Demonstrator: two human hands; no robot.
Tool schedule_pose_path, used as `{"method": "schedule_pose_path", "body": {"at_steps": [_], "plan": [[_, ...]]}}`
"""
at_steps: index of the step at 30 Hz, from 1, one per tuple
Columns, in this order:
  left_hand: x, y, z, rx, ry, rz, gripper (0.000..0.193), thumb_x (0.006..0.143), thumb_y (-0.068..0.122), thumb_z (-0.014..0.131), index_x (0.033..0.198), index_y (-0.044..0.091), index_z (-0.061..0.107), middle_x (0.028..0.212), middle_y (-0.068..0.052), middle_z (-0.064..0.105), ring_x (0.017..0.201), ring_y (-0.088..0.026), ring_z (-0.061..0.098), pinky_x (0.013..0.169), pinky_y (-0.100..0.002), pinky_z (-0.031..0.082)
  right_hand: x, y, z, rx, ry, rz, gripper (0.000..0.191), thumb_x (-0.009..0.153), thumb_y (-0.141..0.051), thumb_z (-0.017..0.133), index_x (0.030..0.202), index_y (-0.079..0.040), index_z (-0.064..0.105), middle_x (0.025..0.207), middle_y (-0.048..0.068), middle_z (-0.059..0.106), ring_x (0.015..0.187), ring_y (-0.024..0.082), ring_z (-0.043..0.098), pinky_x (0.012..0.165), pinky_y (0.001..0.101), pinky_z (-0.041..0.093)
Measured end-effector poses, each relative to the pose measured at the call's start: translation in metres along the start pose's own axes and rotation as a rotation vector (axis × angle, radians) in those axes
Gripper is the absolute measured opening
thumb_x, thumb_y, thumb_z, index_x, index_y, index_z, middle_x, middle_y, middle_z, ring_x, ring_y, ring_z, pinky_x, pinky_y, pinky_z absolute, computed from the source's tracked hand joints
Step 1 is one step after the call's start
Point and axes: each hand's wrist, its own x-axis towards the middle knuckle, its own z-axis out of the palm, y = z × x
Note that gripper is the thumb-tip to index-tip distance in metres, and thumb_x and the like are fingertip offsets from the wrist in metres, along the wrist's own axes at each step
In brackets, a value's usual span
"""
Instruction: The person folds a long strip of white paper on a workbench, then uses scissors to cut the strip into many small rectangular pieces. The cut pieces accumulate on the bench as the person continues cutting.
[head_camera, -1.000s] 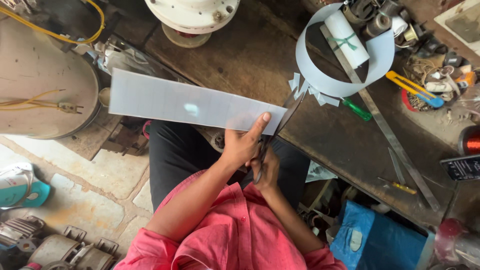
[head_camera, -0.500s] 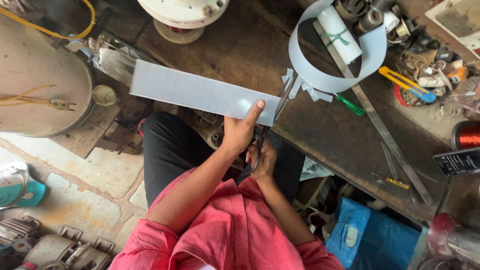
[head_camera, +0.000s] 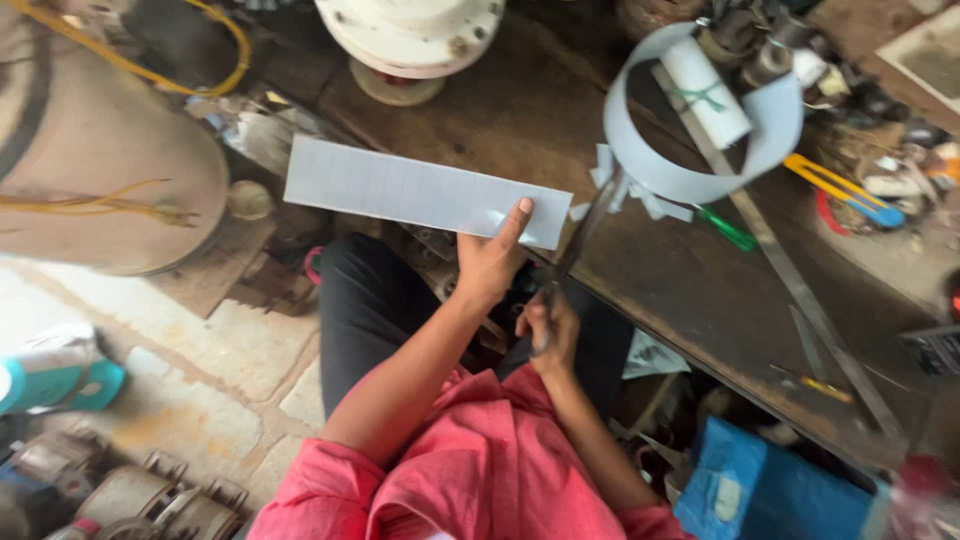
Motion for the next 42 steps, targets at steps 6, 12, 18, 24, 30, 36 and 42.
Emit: {"method": "schedule_pose_path", "body": {"at_steps": [6, 12, 18, 24, 30, 36, 42], "plan": [[0.007, 0.024, -0.028, -0.089, 0.117, 0.093, 0.036, 0.094, 0.030, 0.078, 0.109, -0.002, 0.068, 0.101, -0.006, 0.069, 0.092, -0.017, 0.064, 0.084, -0.032, 0.053, -0.008, 0.022, 0.008, 0.101, -0.221, -0.044, 0.069, 0.091, -0.074, 0.063, 0.096, -0.006, 0.051, 0.079, 0.004, 0.055, 0.070, 0.016, 0.057, 0.066, 0.0296, 0.048], [0.015, 0.038, -0.020, -0.405, 0.093, 0.065, 0.034, 0.098, 0.024, 0.078, 0.116, -0.001, 0.062, 0.106, -0.006, 0.067, 0.095, -0.017, 0.066, 0.081, -0.032, 0.055, -0.009, 0.034, 0.022, 0.122, -0.349, -0.146, 0.065, 0.094, -0.068, 0.065, 0.103, -0.005, 0.051, 0.088, 0.005, 0.053, 0.076, 0.016, 0.058, 0.071, 0.0293, 0.049], [0.009, 0.039, -0.016, -0.337, -0.006, 0.023, 0.032, 0.102, 0.026, 0.074, 0.116, 0.000, 0.064, 0.104, -0.009, 0.070, 0.090, -0.019, 0.070, 0.074, -0.032, 0.058, -0.007, 0.061, 0.019, 0.034, -0.303, -0.147, 0.053, 0.095, -0.054, 0.065, 0.102, -0.003, 0.054, 0.085, 0.007, 0.059, 0.073, 0.018, 0.063, 0.068, 0.0303, 0.050], [0.001, 0.044, -0.008, -0.089, 0.004, 0.164, 0.027, 0.104, 0.023, 0.074, 0.114, -0.001, 0.067, 0.106, -0.005, 0.070, 0.097, -0.013, 0.066, 0.085, -0.029, 0.055, -0.001, 0.070, 0.022, 0.228, -0.276, -0.208, 0.053, 0.094, -0.050, 0.070, 0.107, -0.002, 0.052, 0.090, 0.008, 0.057, 0.077, 0.018, 0.060, 0.068, 0.0314, 0.051], [-0.005, 0.043, -0.008, -0.152, 0.008, 0.165, 0.023, 0.102, 0.020, 0.075, 0.109, -0.001, 0.068, 0.100, -0.004, 0.071, 0.092, -0.014, 0.067, 0.082, -0.030, 0.055, -0.010, 0.041, 0.011, -0.011, -0.335, -0.161, 0.047, 0.101, -0.049, 0.060, 0.102, -0.003, 0.051, 0.088, 0.007, 0.057, 0.076, 0.018, 0.062, 0.071, 0.0303, 0.051], [-0.007, 0.052, -0.007, -0.094, 0.002, 0.146, 0.027, 0.100, 0.022, 0.076, 0.109, -0.001, 0.069, 0.101, -0.006, 0.071, 0.094, -0.015, 0.067, 0.082, -0.032, 0.055, -0.010, 0.022, 0.022, 0.038, -0.372, -0.187, 0.049, 0.100, -0.053, 0.060, 0.100, -0.005, 0.050, 0.087, 0.005, 0.055, 0.075, 0.016, 0.060, 0.071, 0.0294, 0.050], [-0.013, 0.054, -0.012, -0.046, 0.047, 0.023, 0.036, 0.093, 0.030, 0.077, 0.107, -0.001, 0.067, 0.097, -0.006, 0.070, 0.089, -0.016, 0.067, 0.081, -0.032, 0.056, -0.021, 0.011, 0.019, 0.160, -0.428, -0.109, 0.059, 0.096, -0.063, 0.065, 0.099, -0.006, 0.048, 0.086, 0.004, 0.051, 0.076, 0.016, 0.054, 0.071, 0.0302, 0.046]]}}
